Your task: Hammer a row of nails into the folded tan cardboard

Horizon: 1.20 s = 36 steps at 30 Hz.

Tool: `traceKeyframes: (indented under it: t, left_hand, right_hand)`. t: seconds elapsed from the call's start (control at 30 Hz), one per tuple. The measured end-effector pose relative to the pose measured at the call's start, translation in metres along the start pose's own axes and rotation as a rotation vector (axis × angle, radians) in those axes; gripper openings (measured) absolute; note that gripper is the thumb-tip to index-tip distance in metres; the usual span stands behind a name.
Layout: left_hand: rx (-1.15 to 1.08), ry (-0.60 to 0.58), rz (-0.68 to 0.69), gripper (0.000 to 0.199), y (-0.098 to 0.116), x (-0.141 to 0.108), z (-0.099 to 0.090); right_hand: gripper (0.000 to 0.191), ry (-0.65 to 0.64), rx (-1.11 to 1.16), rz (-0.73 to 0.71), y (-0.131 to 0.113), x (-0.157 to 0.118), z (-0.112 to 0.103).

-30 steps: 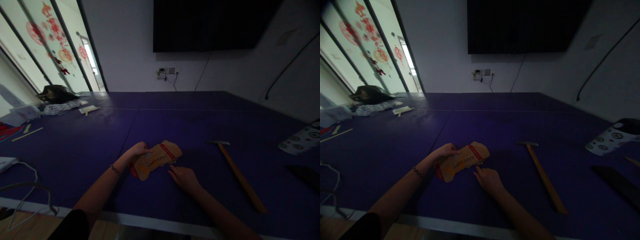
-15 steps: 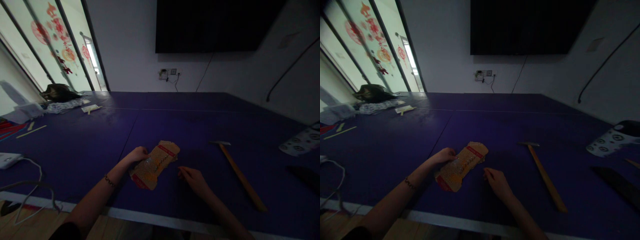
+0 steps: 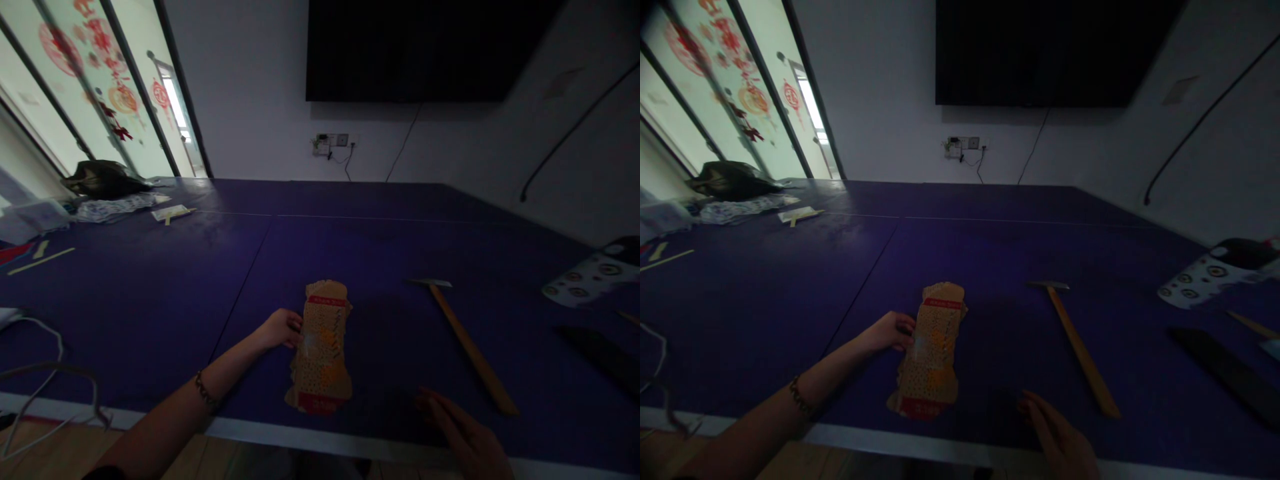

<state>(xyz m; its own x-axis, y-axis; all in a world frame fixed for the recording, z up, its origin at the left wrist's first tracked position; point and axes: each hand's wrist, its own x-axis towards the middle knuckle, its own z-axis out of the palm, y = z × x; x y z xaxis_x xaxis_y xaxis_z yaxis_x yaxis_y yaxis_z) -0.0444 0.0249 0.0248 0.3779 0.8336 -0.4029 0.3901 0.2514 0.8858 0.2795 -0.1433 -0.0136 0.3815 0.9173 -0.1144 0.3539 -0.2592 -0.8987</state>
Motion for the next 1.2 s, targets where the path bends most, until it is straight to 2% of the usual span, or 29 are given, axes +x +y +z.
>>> traceKeyframes:
  t: [0.17, 0.37, 0.5, 0.83, 1.03, 1.2]
  left_hand:
    - [-0.070, 0.026, 0.009, 0.030, 0.003, 0.010, 0.027]
    - [-0.111, 0.047, 0.015, 0.031, 0.012, 0.018, 0.052]
    - [-0.131, 0.052, 0.008, 0.031, 0.014, 0.021, 0.059]
    - [-0.192, 0.069, -0.005, 0.033, 0.013, 0.022, 0.064]
    - [-0.205, 0.068, 0.000, 0.036, 0.017, 0.029, 0.081]
    - [-0.209, 0.051, 0.006, 0.035, 0.026, 0.037, 0.097]
  right_hand:
    - [0.038, 0.022, -0.047, 0.060, 0.010, 0.006, -0.023]
    - [0.037, 0.038, -0.028, 0.110, 0.015, 0.001, -0.031]
    - [0.034, 0.041, -0.047, 0.081, 0.021, -0.001, -0.033]
    - [0.039, 0.104, -0.121, 0.050, 0.023, 0.001, -0.032]
    - [0.041, 0.097, -0.172, 0.075, 0.022, 0.000, -0.035]
    - [0.046, 0.085, -0.220, 0.106, 0.029, -0.003, -0.043]
